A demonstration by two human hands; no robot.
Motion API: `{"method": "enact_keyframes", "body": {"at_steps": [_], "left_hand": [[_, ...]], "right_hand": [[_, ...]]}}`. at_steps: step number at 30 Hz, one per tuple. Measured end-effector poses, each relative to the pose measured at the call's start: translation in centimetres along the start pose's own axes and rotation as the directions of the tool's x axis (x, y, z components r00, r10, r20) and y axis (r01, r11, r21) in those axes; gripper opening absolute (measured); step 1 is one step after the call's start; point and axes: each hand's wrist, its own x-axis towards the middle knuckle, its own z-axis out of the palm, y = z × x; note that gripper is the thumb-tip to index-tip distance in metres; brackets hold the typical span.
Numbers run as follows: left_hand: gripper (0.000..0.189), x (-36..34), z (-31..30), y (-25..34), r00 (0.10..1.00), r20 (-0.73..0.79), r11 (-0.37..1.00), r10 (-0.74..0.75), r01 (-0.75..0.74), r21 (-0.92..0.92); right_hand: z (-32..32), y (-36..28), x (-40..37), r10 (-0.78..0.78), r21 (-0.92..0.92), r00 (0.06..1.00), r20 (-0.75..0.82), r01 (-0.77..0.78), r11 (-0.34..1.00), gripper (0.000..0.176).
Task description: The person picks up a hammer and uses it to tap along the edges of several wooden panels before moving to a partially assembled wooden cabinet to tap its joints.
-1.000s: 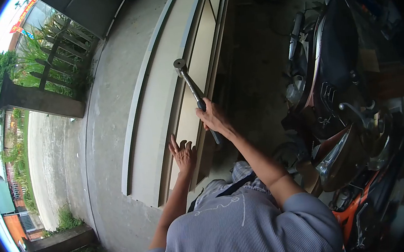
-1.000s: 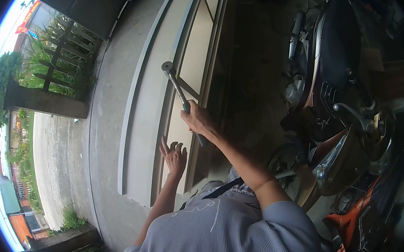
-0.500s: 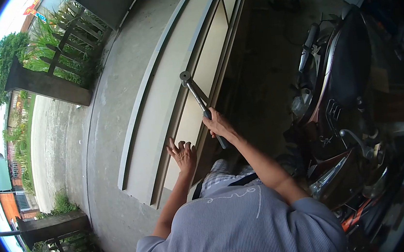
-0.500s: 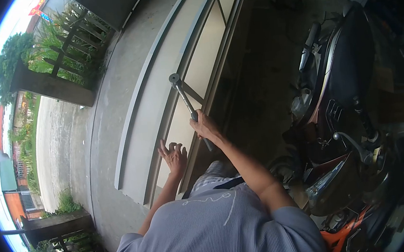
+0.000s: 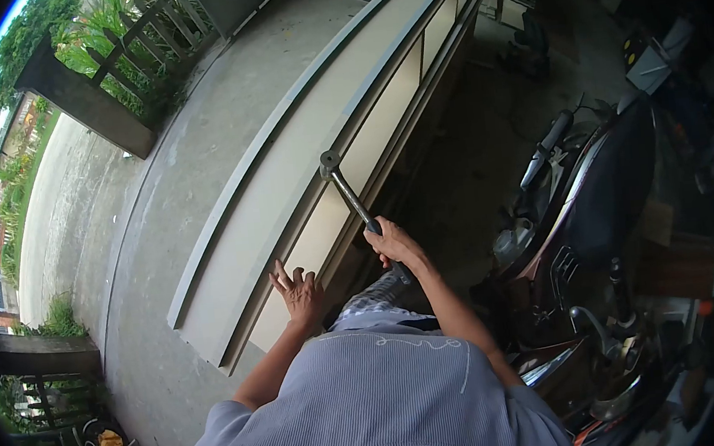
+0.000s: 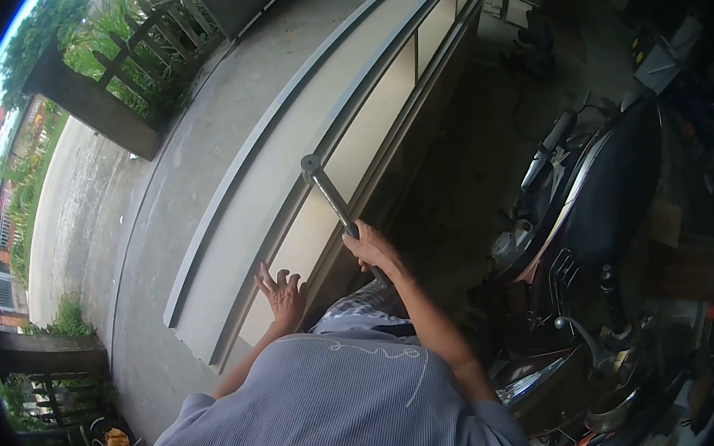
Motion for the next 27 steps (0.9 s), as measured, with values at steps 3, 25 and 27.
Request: {"method": "enact_keyframes", "body": {"at_steps": [3, 25, 27], "left_hand": [[0.013, 0.7, -0.2, 0.2, 1.000, 0.004, 1.000, -0.017, 0.017, 0.017], [0.027, 6.4, 1.5, 3.8, 0.818, 0.063, 0.820, -0.572, 0.572, 0.020], [0.026, 7.2, 1.8, 4.3, 0.790, 0.050, 0.792, -0.611, 0.610, 0.024]], "right_hand": [[-2.4, -1.3, 0.4, 0.030, -0.057, 0.998, 0.056, -0.026, 0.998, 0.029], [-14.5, -9.8, 11.3, 0.317, -0.476, 0.798, 0.512, -0.043, 0.878, 0.023], [-15.1, -9.9, 12.2, 0.323, -0.491, 0.777, 0.540, -0.021, 0.871, 0.023]]}}
